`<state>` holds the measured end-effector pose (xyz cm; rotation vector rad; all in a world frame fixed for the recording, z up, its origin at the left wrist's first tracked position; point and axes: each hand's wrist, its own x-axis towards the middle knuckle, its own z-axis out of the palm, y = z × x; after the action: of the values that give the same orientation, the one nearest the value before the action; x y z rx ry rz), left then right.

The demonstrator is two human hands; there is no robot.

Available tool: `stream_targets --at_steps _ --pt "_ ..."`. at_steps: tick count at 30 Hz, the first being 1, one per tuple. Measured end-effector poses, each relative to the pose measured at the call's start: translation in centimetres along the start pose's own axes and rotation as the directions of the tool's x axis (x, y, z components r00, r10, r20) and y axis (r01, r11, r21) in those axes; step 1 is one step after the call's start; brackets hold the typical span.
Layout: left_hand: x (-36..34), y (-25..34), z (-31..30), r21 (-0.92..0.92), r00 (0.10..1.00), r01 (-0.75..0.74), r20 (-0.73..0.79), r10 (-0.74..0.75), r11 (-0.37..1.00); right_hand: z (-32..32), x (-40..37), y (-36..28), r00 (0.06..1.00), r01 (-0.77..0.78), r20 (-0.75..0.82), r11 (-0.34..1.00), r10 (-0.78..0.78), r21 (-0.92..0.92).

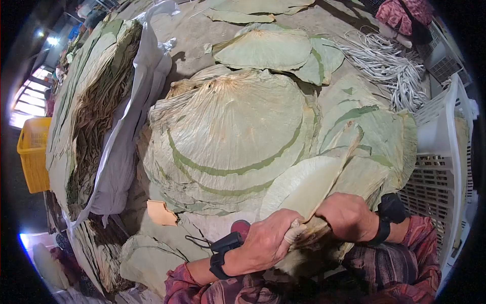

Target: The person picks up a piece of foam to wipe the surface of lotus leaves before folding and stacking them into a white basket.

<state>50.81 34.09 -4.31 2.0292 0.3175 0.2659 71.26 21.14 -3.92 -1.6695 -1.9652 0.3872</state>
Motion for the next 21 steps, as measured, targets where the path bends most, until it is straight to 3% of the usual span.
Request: stream_targets --at_steps 1,3,4,5,6,7,8,9,10,11,13,14,15,16,17,18,19,21 --pt "0.1 -0.1 -0.1 -0.021 1.0 -0.001 0.016 0.001 1.0 0.2 0.2 0.0 1.0 0.0 0.0 1.0 0.0 -0.001" --pt "0.2 -0.6 -0.2 -0.04 1.0 -0.004 0.028 0.005 0.999 0.6 1.1 -0.2 0.973 -0.037 -0.232 0.989 0.004 -0.141" --pt "0.1 -1.0 -0.1 -0.066 0.992 -0.006 0.126 0.015 0.998 0.4 1.5 0.0 0.972 -0.036 -0.234 0.989 0.002 -0.142" --pt "0.1 -1.2 -0.2 -0.095 0.974 -0.006 0.223 0.027 0.995 -0.2 2.0 0.4 0.982 0.112 -0.125 0.97 -0.142 -0.218" --pt "0.3 -1.2 -0.4 -0.095 0.974 -0.011 0.224 0.032 0.995 -0.5 2.4 0.7 0.962 0.262 -0.006 0.924 -0.274 -0.278" --pt "0.7 -0.8 -0.9 -0.157 0.945 0.01 0.324 0.042 0.988 0.0 2.7 1.2 0.95 0.313 0.056 0.94 -0.308 -0.134" --pt "0.9 -0.6 -1.5 -0.216 0.905 0.041 0.422 0.055 0.976 0.1 2.4 1.1 0.95 0.312 0.056 0.941 -0.307 -0.134" --pt "1.8 -0.8 -2.7 -0.144 0.789 0.147 0.613 -0.028 0.979 0.3 1.8 1.0 0.952 0.241 0.21 0.969 -0.224 -0.057" --pt "2.8 -2.0 -3.9 -0.193 0.737 0.153 0.676 0.018 0.969 0.3 1.4 1.1 0.92 0.157 0.363 0.988 -0.147 0.002" --pt "3.8 -3.9 -5.2 -0.242 0.679 0.165 0.731 0.068 0.956 0.5 1.1 1.7 0.92 0.159 0.363 0.987 -0.147 -0.002" --pt "7.2 -8.8 -8.9 -0.164 0.857 0.06 0.514 0.033 0.985 1.1 0.7 3.0 0.864 0.212 0.478 0.975 -0.159 -0.059" --pt "9.5 -10.5 -10.1 -0.043 0.962 0.189 0.208 -0.176 0.981 1.0 0.8 3.0 0.866 0.213 0.475 0.975 -0.158 -0.064" --pt "11.8 -13.2 -10.7 0.196 0.99 0.026 -0.144 0.003 0.98 0.7 0.7 2.9 0.882 0.196 0.444 0.98 -0.16 -0.036" --pt "14.2 -15.6 -11.8 0.413 0.948 -0.008 -0.286 0.139 0.911 0.6 0.8 3.0 0.897 0.18 0.413 0.984 -0.16 -0.01" --pt "16.2 -17.5 -12.7 0.581 0.91 -0.007 -0.333 0.245 0.814 0.6 0.9 3.1 0.898 0.18 0.41 0.984 -0.158 -0.015" --pt "17.7 -19.0 -13.2 0.725 0.865 0.017 -0.356 0.353 0.689 0.7 1.0 3.1 0.945 0.148 0.29 0.988 -0.154 0.044" --pt "18.9 -20.7 -13.5 0.723 0.866 0.018 -0.356 0.35 0.691 0.8 1.1 3.1 0.976 0.123 0.168 0.986 -0.14 0.11" --pt "20.8 -23.1 -13.6 0.872 0.869 0.187 -0.361 0.337 0.451 0.0 1.1 3.2 0.963 0.092 0.247 0.992 -0.111 0.089"
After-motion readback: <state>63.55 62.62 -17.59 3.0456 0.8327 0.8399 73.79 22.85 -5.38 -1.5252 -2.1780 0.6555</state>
